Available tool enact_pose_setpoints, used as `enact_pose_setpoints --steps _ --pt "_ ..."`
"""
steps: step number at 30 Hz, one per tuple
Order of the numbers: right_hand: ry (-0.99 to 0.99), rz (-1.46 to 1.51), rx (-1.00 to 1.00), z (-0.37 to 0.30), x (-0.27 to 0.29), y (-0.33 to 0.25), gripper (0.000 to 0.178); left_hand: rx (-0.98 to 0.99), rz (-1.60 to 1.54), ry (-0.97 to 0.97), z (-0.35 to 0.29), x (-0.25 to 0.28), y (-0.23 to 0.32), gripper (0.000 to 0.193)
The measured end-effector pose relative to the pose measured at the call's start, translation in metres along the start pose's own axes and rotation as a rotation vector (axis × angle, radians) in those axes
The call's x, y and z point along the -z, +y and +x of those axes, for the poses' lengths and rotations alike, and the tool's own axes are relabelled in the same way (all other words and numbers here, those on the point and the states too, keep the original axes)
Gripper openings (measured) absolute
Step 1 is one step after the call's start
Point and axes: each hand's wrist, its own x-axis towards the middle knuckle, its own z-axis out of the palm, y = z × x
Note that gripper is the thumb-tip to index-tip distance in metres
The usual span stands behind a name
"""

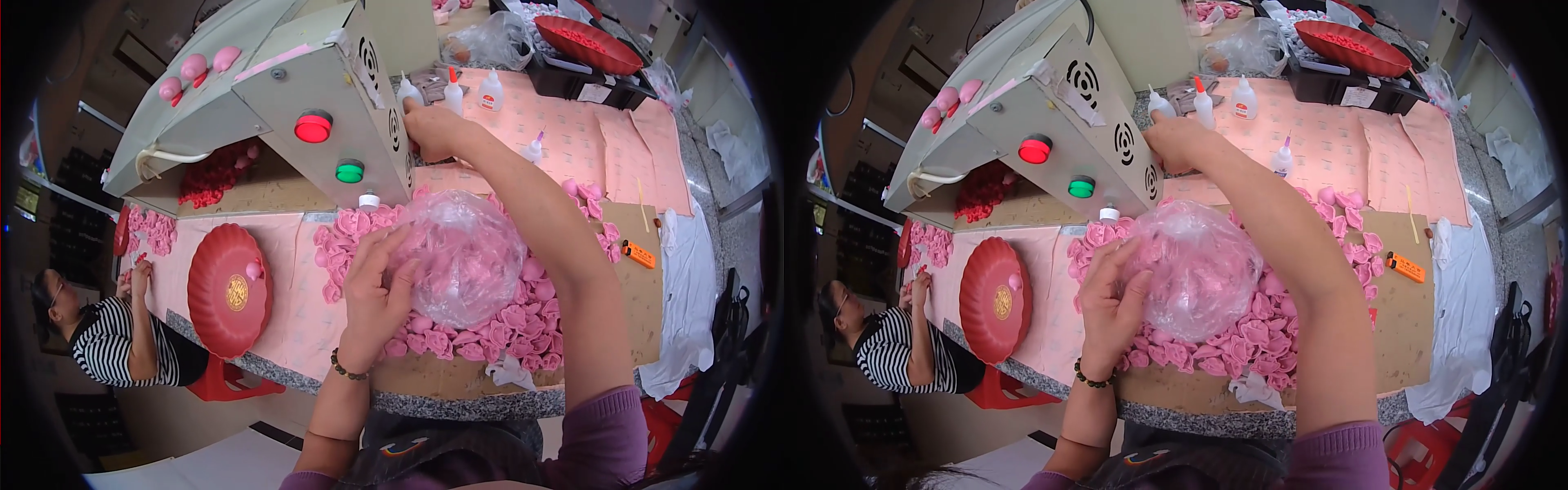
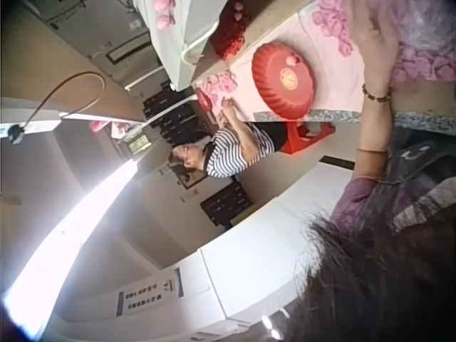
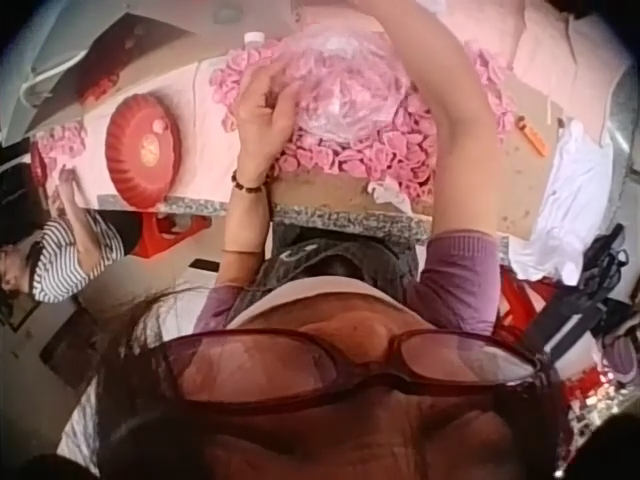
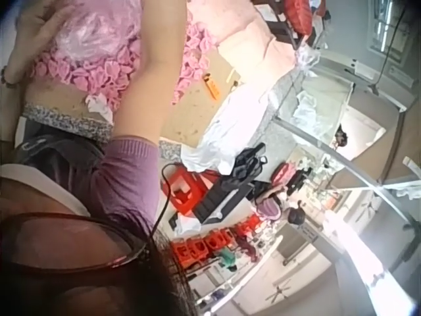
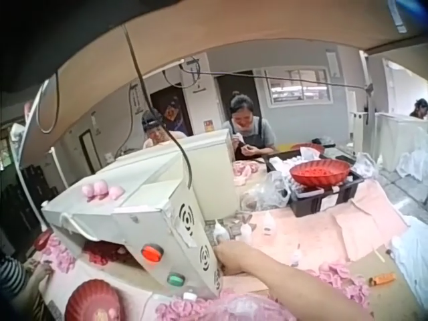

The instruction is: Assembling small pink plastic parts using glue and organizing them in a factory setting.

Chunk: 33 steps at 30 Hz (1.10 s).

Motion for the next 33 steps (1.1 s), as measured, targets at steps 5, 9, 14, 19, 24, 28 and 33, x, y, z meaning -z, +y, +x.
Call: enact_pose_setpoints --steps 5,9,14,19,24,28,33 --pt "0.133 0.067 -0.038 -0.005 -0.003 0.0 0.026 -0.019 -0.1 0.006 0.0 0.0 -0.009 0.044" --pt "0.21 0.131 -0.021 -0.007 -0.009 0.015 0.023 -0.019 -0.112 -0.003 0.001 0.001 -0.01 0.046" --pt "0.391 0.472 -0.021 -0.026 -0.001 0.019 0.017 -0.011 -0.087 0.023 0.001 0.001 -0.008 0.043" --pt "0.254 0.98 -0.199 -0.074 0.043 -0.002 0.018 0.013 -0.075 0.012 -0.001 0.004 -0.007 0.045" --pt "0.232 1.439 -0.024 -0.114 0.045 -0.019 0.02 -0.052 0.007 0.04 -0.002 0.002 -0.007 0.049" --pt "-0.032 1.418 -0.098 -0.144 0.062 -0.059 0.02 -0.024 -0.062 0.028 -0.002 0.004 -0.007 0.051" --pt "0.158 0.643 0.031 -0.167 0.028 -0.111 0.026 0.171 -0.356 -0.044 -0.005 0.002 -0.014 0.05"
